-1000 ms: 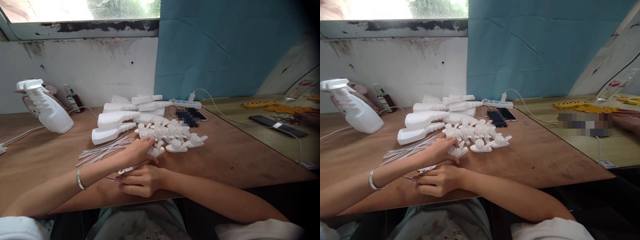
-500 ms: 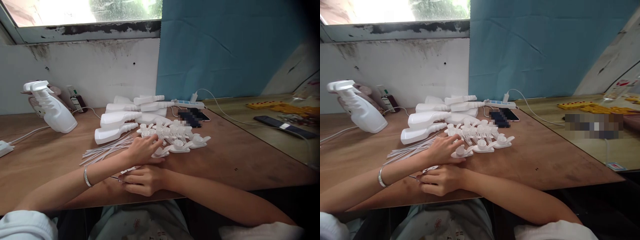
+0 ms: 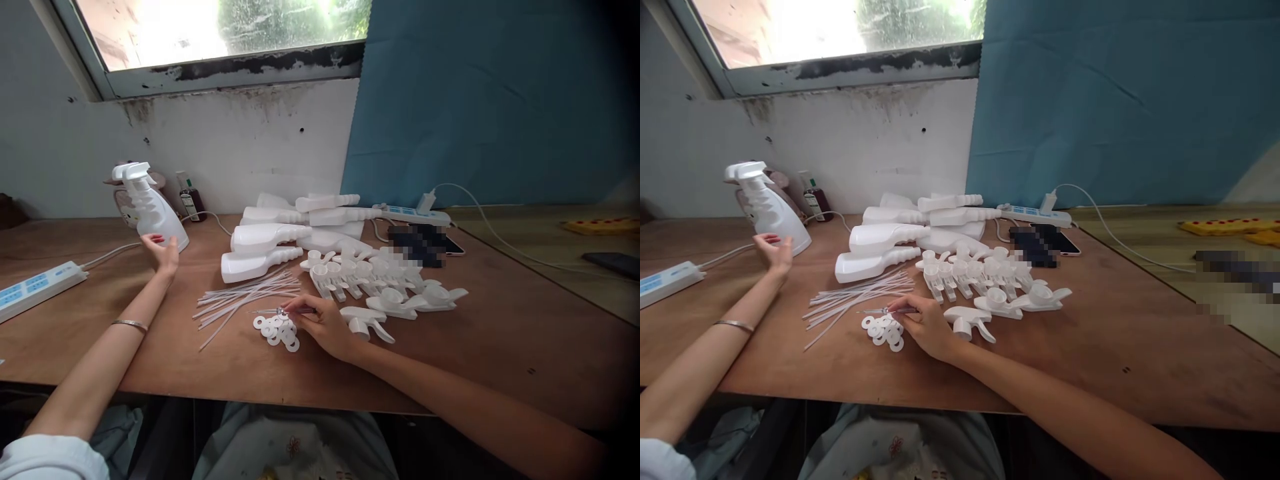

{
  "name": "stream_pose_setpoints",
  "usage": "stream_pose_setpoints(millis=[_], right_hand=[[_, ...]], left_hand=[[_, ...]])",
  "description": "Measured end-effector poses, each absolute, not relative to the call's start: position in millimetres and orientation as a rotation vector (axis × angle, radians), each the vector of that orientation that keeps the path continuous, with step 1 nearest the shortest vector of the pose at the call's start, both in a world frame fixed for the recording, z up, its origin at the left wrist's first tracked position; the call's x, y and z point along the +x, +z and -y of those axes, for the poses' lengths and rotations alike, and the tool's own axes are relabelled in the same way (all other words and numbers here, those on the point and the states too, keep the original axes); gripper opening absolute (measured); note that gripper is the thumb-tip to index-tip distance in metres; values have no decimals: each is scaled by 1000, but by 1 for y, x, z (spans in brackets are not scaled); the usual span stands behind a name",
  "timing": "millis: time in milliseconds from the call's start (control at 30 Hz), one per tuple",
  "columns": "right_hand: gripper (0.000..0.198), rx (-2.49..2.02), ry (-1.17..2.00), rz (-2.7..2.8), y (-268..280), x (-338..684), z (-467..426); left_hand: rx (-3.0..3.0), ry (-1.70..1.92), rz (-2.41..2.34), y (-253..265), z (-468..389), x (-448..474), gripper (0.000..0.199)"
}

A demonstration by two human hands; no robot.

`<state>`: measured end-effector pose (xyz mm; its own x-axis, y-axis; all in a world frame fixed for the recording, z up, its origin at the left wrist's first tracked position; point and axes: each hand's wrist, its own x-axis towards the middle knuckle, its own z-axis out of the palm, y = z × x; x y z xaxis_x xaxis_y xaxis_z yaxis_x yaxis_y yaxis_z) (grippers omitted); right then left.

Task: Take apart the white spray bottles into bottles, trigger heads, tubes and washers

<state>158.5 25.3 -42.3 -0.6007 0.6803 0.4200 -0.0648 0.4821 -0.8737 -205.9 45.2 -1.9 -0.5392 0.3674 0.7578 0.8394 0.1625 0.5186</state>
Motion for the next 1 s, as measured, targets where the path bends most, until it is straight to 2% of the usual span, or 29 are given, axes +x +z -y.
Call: stream_pose_setpoints(millis=[100,167,333,433,533,567,700,800,933,1000], right_hand=[[7,-438,1240,1953,-42,159,-26],[7,-405,1230,1976,-40,160,-24],[6,-265,937,2117,-34,162,-17],[7,-104,640,2222,-34,161,-13],[12,-17,356,2309,-37,160,-11],[13,-1,272,2327,-39,160,-10],[16,69,18,2328,-41,164,-7],[18,172,-119,2288,-39,169,-6],[22,154,-189,2279,-35,172,-3],[22,125,-213,2274,-35,172,-3]], left_hand=[[-990,-1388,2005,-19,-40,-227,36],[-958,-1413,1987,-21,-40,-227,37],[-1109,-1465,1835,13,-45,-176,22],[-1694,-1378,1606,47,-39,-108,11],[-2425,-1022,1232,68,-29,-30,6],[-2583,-830,1107,70,-26,-6,10],[-2821,-189,823,60,-23,63,18],[-2848,-46,799,44,-26,90,21],[-2826,-14,841,31,-26,104,8],[-2812,-36,908,33,-24,106,9]])
